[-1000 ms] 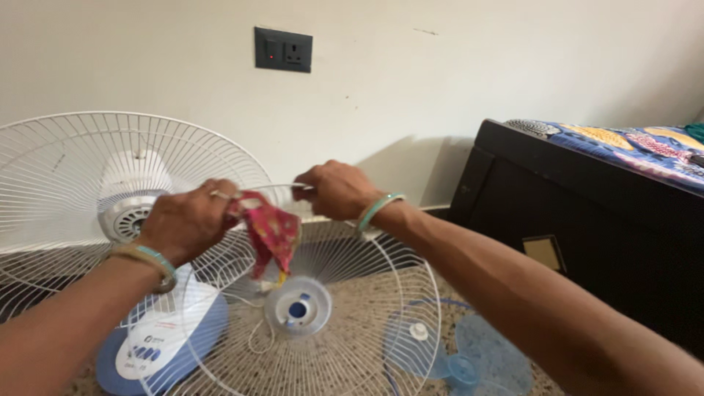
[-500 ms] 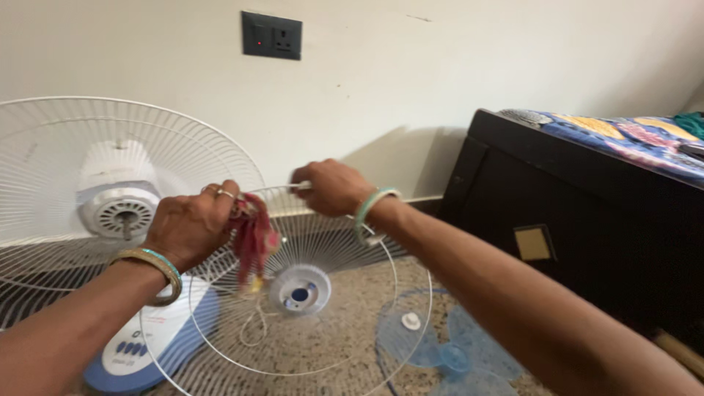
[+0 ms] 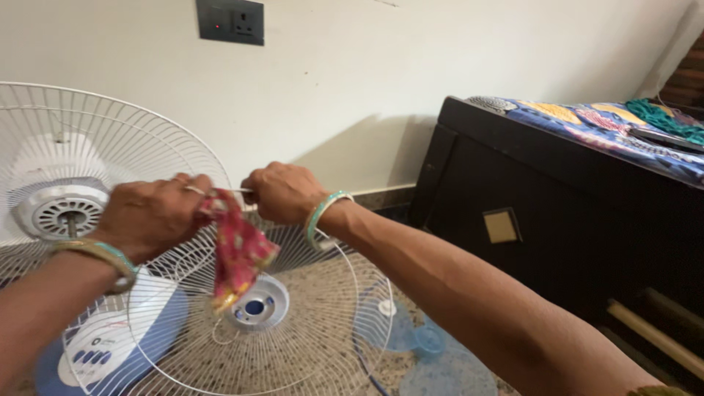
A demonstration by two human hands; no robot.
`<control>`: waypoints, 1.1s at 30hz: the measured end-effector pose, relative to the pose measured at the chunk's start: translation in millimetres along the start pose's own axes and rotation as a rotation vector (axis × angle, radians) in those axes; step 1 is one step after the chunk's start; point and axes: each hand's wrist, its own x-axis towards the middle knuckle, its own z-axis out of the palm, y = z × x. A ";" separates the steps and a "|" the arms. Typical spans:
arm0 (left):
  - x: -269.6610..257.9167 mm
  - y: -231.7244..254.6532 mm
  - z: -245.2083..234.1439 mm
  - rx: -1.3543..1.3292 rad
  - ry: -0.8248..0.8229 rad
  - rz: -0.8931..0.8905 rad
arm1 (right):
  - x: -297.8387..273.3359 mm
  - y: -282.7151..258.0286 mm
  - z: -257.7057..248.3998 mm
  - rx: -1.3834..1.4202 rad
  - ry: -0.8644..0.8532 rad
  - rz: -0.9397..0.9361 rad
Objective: The person wipes the metal cage of a disassembled electric fan using a pink cloth. The fan blades and rear cage are visible nearby on the floor. The person systematically cleans the cage bars and rim while holding the cage steady.
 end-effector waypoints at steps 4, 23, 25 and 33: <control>-31.7 -26.0 16.3 -0.001 -0.147 -0.143 | 4.5 14.1 -3.6 0.006 0.003 -0.011; -6.0 -23.5 7.5 -0.056 -0.378 -0.207 | 3.4 14.0 13.0 0.031 0.020 0.151; 12.8 -5.2 9.4 -0.169 -0.178 0.020 | 8.0 5.2 19.2 0.004 0.027 0.131; 17.1 -12.8 0.3 -0.114 -0.116 0.036 | 14.0 -1.9 18.5 -0.041 -0.001 0.081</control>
